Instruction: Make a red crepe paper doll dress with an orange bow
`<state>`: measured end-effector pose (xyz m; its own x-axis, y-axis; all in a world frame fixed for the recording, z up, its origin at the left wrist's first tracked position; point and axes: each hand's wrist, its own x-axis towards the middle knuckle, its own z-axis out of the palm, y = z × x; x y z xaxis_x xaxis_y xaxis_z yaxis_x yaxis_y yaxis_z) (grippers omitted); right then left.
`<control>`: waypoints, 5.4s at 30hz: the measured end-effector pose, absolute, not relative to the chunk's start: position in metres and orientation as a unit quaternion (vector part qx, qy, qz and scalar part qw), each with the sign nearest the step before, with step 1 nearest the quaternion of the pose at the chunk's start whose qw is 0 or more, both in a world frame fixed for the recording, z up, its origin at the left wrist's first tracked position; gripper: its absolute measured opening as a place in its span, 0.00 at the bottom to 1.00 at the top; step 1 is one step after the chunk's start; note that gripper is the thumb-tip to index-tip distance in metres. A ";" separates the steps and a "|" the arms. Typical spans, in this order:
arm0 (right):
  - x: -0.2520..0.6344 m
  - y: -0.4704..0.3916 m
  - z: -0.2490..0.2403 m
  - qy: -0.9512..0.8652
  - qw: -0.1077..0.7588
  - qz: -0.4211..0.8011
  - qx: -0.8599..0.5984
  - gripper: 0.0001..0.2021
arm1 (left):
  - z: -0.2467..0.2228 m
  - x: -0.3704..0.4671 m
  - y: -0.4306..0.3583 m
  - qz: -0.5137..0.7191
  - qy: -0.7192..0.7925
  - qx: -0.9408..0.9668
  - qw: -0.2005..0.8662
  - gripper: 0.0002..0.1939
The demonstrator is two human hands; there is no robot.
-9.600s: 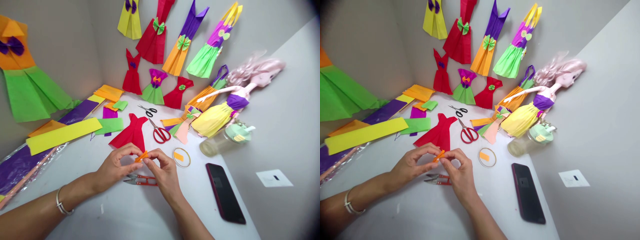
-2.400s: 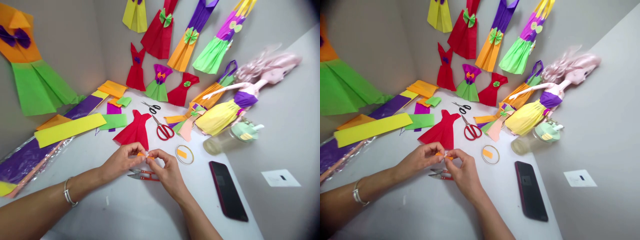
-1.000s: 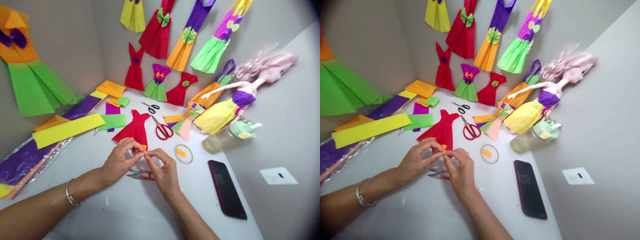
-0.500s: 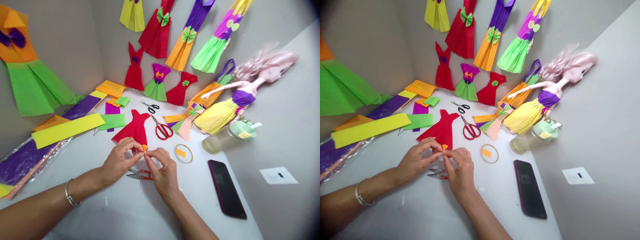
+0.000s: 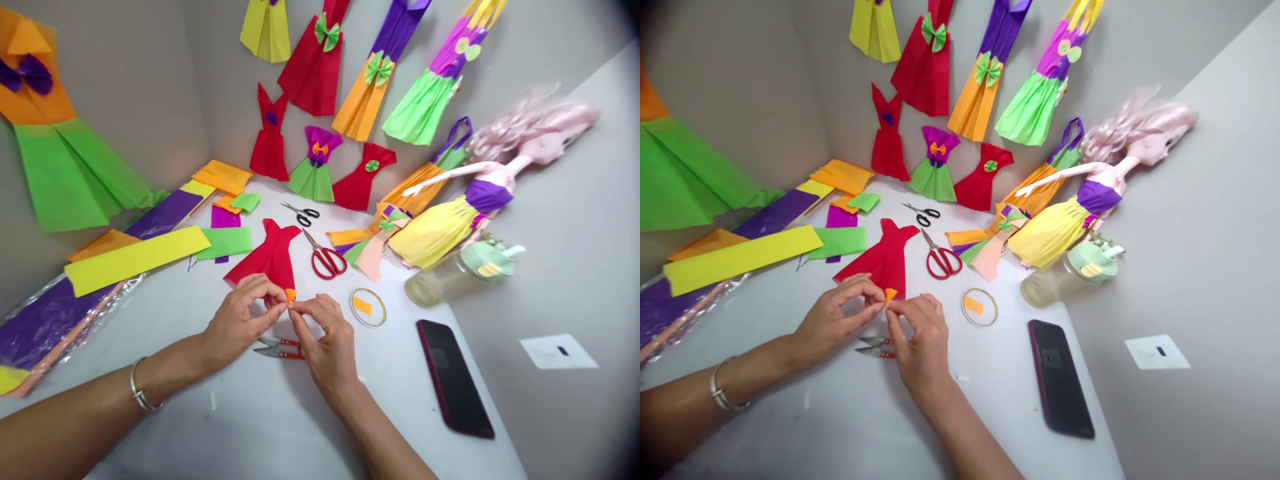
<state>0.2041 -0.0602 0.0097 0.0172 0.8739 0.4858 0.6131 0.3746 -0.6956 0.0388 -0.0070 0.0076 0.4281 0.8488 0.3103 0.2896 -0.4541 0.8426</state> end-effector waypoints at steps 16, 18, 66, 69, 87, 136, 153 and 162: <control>0.204 -0.060 0.013 -0.678 0.460 0.169 -0.547 0.07 | 0.008 0.040 -0.007 0.377 0.383 0.756 0.374 0.04; 0.203 -0.060 0.015 -0.669 0.464 0.183 -0.551 0.06 | 0.008 0.040 -0.007 0.375 0.385 0.751 0.384 0.04; 0.213 -0.050 0.015 -0.392 0.516 0.560 -0.515 0.07 | 0.008 0.038 -0.001 0.322 0.377 0.595 0.632 0.07; 0.213 -0.051 0.019 -0.396 0.496 0.578 -0.513 0.06 | 0.011 0.035 0.003 0.349 0.387 0.576 0.630 0.07; 0.213 -0.051 0.016 -0.412 0.450 0.590 -0.529 0.07 | 0.006 0.037 0.001 0.281 0.315 0.644 0.638 0.07; 0.221 -0.049 0.016 -0.336 0.415 0.708 -0.462 0.11 | 0.007 0.032 0.004 0.314 0.280 0.833 0.360 0.02; 0.214 -0.053 0.024 -0.496 0.424 0.517 -0.555 0.08 | 0.013 0.034 0.007 0.236 0.342 0.709 0.570 0.13; 0.216 -0.053 0.023 -0.492 0.422 0.539 -0.538 0.10 | 0.013 0.032 0.007 0.240 0.348 0.708 0.566 0.13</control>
<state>0.2157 -0.0535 0.0230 -0.0648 0.9844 -0.1637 0.0745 -0.1588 -0.9845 0.0322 0.0065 0.0126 0.6428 0.7641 -0.0544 0.2213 -0.1172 0.9681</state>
